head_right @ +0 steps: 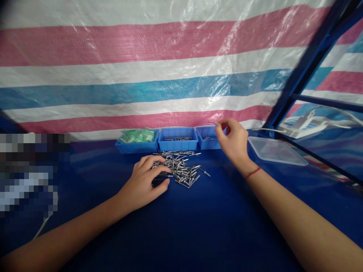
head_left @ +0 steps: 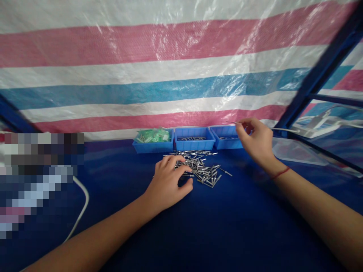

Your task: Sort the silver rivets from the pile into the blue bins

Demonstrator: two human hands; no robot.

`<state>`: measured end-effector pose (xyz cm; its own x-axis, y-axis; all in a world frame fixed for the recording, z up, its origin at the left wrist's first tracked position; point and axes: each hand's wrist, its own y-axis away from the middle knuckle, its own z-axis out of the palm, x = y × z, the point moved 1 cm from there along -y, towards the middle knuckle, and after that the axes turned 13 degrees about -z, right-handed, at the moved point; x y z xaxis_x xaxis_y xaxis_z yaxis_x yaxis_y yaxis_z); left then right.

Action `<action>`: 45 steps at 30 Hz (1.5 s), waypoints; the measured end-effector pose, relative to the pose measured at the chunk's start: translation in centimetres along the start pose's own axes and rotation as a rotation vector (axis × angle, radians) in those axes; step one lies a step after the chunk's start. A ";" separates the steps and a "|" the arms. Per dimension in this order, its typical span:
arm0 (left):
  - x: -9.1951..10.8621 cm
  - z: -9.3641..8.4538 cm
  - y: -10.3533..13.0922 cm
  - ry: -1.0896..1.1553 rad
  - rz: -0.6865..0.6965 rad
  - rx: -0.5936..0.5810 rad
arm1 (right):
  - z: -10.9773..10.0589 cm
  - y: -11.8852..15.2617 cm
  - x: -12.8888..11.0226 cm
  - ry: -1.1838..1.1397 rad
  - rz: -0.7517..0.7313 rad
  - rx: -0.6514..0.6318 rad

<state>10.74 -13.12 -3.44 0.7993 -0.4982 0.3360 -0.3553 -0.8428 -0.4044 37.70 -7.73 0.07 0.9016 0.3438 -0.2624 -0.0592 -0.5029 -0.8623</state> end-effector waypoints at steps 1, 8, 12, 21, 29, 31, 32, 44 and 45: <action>-0.1 0.1 0.0 -0.014 -0.002 -0.006 | 0.0 -0.1 0.8 0.044 -0.010 -0.014; -0.4 0.4 -0.1 -0.030 0.003 0.003 | 0.6 0.5 0.9 0.263 -0.171 -0.108; -0.2 0.1 -0.1 -0.014 0.000 0.032 | 0.5 1.7 -4.1 -0.075 -0.410 -0.260; -0.5 0.0 -0.3 0.126 -0.025 0.052 | 0.2 5.3 -10.1 -0.443 -0.599 -0.623; -0.7 -0.2 -0.3 0.411 -0.054 0.148 | 0.4 5.5 -10.6 -0.583 -0.525 -0.616; -0.6 -0.4 -0.2 0.462 -0.055 0.143 | 0.3 5.6 -10.8 -0.635 -0.476 -0.598; -0.5 -0.4 -0.2 0.480 -0.055 0.140 | 0.3 5.6 -10.9 -0.658 -0.455 -0.592; -0.3 -0.9 -0.2 0.488 -0.057 0.109 | 0.5 5.6 -10.8 -0.726 -0.368 -0.571; -0.3 -0.9 -0.2 0.486 -0.056 0.105 | 0.5 5.6 -10.8 -0.721 -0.366 -0.574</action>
<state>10.17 -12.99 -2.68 0.4888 -0.5111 0.7070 -0.2476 -0.8584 -0.4493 27.39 -13.84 -2.16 0.3347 0.8593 -0.3868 0.5594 -0.5115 -0.6523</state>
